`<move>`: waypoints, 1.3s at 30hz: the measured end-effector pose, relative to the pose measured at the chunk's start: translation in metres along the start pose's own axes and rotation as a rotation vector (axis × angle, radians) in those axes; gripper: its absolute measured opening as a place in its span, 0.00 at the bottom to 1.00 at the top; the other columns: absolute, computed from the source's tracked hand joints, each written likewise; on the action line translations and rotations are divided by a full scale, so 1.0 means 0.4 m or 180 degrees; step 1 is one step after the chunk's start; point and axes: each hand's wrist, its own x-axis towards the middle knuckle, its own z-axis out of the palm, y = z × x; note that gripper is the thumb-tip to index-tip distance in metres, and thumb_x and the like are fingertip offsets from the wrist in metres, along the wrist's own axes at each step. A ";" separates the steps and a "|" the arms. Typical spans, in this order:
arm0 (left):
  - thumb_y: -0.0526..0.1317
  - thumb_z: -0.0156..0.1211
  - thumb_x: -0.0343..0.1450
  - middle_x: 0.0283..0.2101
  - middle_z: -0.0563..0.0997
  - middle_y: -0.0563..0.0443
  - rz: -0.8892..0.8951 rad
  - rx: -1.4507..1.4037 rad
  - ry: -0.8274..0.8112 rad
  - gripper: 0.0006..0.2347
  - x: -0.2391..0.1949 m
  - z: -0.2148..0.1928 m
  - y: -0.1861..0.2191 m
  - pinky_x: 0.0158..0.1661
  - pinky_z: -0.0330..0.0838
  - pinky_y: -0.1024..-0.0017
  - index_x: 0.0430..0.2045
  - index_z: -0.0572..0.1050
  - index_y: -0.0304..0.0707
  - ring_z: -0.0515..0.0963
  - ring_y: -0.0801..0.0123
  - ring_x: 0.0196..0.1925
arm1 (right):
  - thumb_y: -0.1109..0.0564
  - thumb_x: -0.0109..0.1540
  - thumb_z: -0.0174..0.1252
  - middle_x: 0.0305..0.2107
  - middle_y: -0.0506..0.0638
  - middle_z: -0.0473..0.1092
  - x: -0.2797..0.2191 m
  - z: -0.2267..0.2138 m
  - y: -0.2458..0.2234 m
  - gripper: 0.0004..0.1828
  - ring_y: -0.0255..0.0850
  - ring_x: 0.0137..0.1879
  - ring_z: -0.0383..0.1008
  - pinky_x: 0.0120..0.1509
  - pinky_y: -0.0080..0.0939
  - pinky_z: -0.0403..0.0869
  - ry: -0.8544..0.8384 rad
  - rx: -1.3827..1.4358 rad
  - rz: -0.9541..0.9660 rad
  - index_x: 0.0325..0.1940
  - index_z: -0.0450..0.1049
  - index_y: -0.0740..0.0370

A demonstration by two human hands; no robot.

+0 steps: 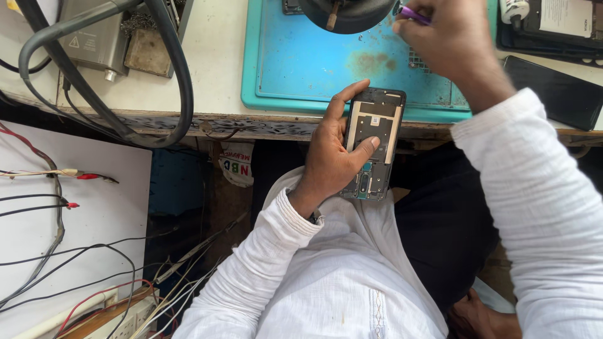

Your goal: The person uses a small purple-handled tool to scrape and clean the interior frame of a disassembled mobile phone. They repeatedly work along the edges and around internal components, removing residue from the metal chassis.

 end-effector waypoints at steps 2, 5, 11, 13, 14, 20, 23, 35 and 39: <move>0.26 0.59 0.69 0.43 0.84 0.42 -0.0063 0.0145 0.0082 0.35 -0.012 -0.006 0.008 0.45 0.83 0.73 0.72 0.49 0.41 0.86 0.70 0.42 | 0.59 0.66 0.70 0.32 0.53 0.76 0.016 0.038 0.008 0.06 0.40 0.36 0.78 0.38 0.41 0.77 0.0395 -0.0153 -0.0463 0.43 0.80 0.64; 0.28 0.59 0.69 0.43 0.84 0.42 -0.0040 0.0232 0.0166 0.34 -0.015 -0.017 0.008 0.46 0.84 0.74 0.69 0.46 0.37 0.87 0.70 0.44 | 0.60 0.65 0.70 0.31 0.54 0.77 0.022 0.069 0.016 0.07 0.41 0.36 0.79 0.37 0.41 0.78 0.0766 -0.0336 -0.0908 0.44 0.80 0.65; 0.29 0.61 0.71 0.43 0.86 0.40 -0.0080 0.0485 0.0156 0.25 -0.028 -0.030 -0.003 0.47 0.85 0.73 0.62 0.58 0.26 0.88 0.67 0.45 | 0.61 0.68 0.66 0.29 0.53 0.77 0.025 0.088 0.016 0.03 0.41 0.31 0.78 0.34 0.41 0.77 0.0432 -0.0866 -0.0795 0.43 0.80 0.64; 0.29 0.61 0.71 0.43 0.86 0.40 -0.0089 0.0433 0.0145 0.25 -0.028 -0.029 0.000 0.46 0.84 0.73 0.62 0.58 0.26 0.88 0.67 0.45 | 0.62 0.69 0.66 0.26 0.54 0.76 0.027 0.078 0.007 0.03 0.41 0.27 0.76 0.30 0.40 0.75 0.0364 -0.0902 -0.0808 0.42 0.79 0.65; 0.29 0.61 0.71 0.43 0.85 0.40 -0.0055 0.0420 0.0140 0.25 -0.028 -0.029 0.004 0.47 0.84 0.73 0.63 0.58 0.26 0.88 0.67 0.45 | 0.63 0.68 0.66 0.26 0.54 0.75 0.025 0.069 0.001 0.03 0.41 0.26 0.75 0.27 0.39 0.74 0.0463 -0.0828 -0.0952 0.42 0.79 0.65; 0.30 0.62 0.69 0.39 0.86 0.43 -0.0282 0.0623 0.0116 0.27 -0.008 -0.021 0.028 0.40 0.84 0.75 0.63 0.60 0.28 0.88 0.69 0.38 | 0.68 0.69 0.64 0.23 0.55 0.67 -0.057 -0.068 -0.040 0.08 0.43 0.25 0.67 0.27 0.41 0.65 0.0253 0.0115 -0.1040 0.38 0.72 0.71; 0.30 0.63 0.68 0.37 0.87 0.45 -0.0365 0.0835 0.0120 0.27 0.007 -0.009 0.041 0.37 0.83 0.75 0.63 0.61 0.31 0.89 0.70 0.36 | 0.69 0.64 0.64 0.32 0.58 0.69 -0.126 -0.081 -0.080 0.07 0.44 0.33 0.69 0.33 0.41 0.68 0.0314 0.0354 -0.1415 0.38 0.71 0.71; 0.29 0.63 0.69 0.33 0.84 0.45 0.0094 0.1323 0.0056 0.29 0.007 0.048 0.061 0.28 0.82 0.74 0.65 0.60 0.30 0.88 0.67 0.29 | 0.70 0.64 0.62 0.38 0.53 0.73 -0.221 -0.051 -0.103 0.08 0.45 0.43 0.74 0.47 0.45 0.69 0.0820 -0.0005 -0.1595 0.44 0.73 0.64; 0.28 0.63 0.69 0.32 0.82 0.46 0.0354 0.1459 0.0059 0.29 0.003 0.051 0.064 0.30 0.83 0.73 0.66 0.59 0.30 0.88 0.66 0.29 | 0.68 0.65 0.63 0.38 0.52 0.73 -0.222 -0.057 -0.114 0.06 0.45 0.43 0.72 0.44 0.45 0.64 0.0973 -0.0251 -0.1722 0.43 0.73 0.64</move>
